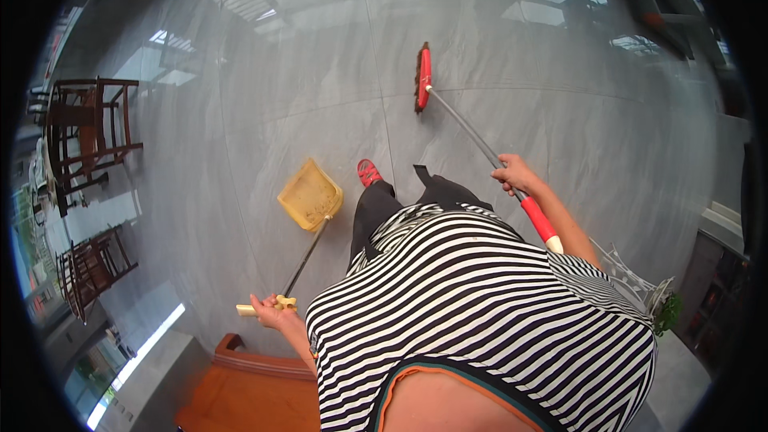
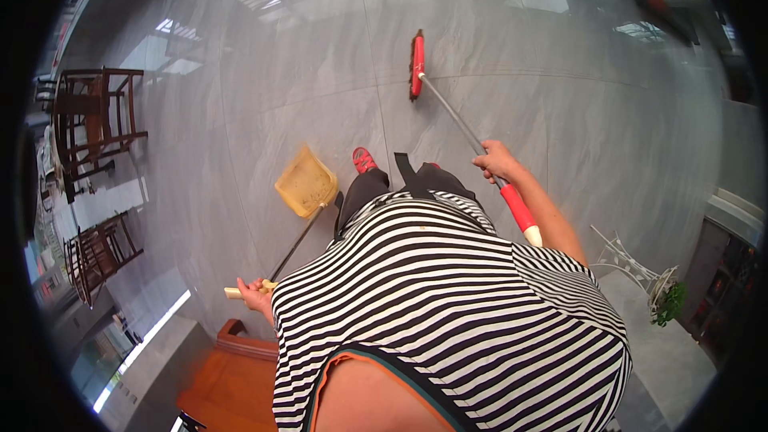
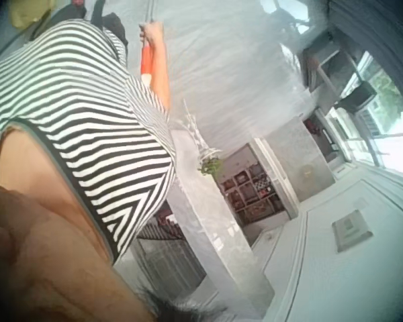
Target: The person sweeps a tiled floor using a red broom and a yellow dustpan. They move around furniture and sweep debris into the dustpan, then open a glass door to sweep the threshold area.
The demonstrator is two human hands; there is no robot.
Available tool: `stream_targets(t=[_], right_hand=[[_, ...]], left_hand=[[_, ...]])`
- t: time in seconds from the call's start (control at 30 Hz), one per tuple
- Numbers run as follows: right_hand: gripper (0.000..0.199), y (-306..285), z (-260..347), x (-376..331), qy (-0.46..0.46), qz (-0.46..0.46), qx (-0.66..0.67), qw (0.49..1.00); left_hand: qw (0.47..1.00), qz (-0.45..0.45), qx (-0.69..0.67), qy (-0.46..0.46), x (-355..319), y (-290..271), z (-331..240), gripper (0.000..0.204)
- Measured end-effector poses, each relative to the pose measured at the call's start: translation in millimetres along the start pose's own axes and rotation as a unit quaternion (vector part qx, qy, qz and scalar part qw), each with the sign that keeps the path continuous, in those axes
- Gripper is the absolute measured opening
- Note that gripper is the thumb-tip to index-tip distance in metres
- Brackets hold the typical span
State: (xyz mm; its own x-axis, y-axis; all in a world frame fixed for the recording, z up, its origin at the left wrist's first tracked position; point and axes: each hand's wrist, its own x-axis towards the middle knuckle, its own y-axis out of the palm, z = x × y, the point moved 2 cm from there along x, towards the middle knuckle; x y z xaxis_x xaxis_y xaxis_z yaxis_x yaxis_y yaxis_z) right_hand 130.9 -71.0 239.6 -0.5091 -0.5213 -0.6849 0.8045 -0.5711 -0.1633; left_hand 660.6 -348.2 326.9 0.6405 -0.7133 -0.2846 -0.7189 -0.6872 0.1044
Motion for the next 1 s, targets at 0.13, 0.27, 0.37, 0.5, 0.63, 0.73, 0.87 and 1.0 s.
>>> stream_targets(t=[0.13, 0.27, 0.37, 0.5, 0.63, 0.73, 0.87, 1.0], right_hand=[[0.054, 31.6, 5.2, 14.5, -0.044, 0.079, 0.050, 0.995], [0.019, 28.5, 13.3, 16.0, -0.085, 0.096, 0.098, 0.987], [0.026, -27.8, 46.3, 63.9, -0.104, 0.115, 0.150, 0.977], [0.030, -54.1, 78.0, 107.5, -0.092, 0.098, 0.165, 0.977], [0.017, -159.2, -21.5, 123.1, -0.038, 0.080, 0.283, 0.955], [0.016, -192.5, -112.2, 15.3, 0.017, 0.068, 0.437, 0.897], [0.016, -230.0, -161.7, -69.7, 0.050, 0.000, 0.544, 0.837], [0.015, -203.6, -199.5, -168.5, 0.098, -0.002, 0.588, 0.803]], left_hand=[[0.996, 0.083, 0.013, 0.007, 8.7, 3.0, -2.4, 0.036], [0.990, 0.133, 0.036, 0.032, -53.9, -19.9, -26.9, 0.040], [0.976, 0.198, 0.065, 0.063, -129.8, 23.0, -24.8, 0.041], [0.939, 0.290, 0.149, 0.111, -170.5, 85.7, -33.0, 0.041], [0.913, 0.340, 0.190, 0.125, -245.5, 120.6, 4.2, 0.040], [0.902, 0.359, 0.202, 0.130, -282.5, 150.3, -41.0, 0.037], [0.881, 0.414, 0.194, 0.123, -356.9, 254.5, -38.8, 0.034], [0.838, 0.479, 0.224, 0.136, -412.2, 276.6, -59.1, 0.032]])
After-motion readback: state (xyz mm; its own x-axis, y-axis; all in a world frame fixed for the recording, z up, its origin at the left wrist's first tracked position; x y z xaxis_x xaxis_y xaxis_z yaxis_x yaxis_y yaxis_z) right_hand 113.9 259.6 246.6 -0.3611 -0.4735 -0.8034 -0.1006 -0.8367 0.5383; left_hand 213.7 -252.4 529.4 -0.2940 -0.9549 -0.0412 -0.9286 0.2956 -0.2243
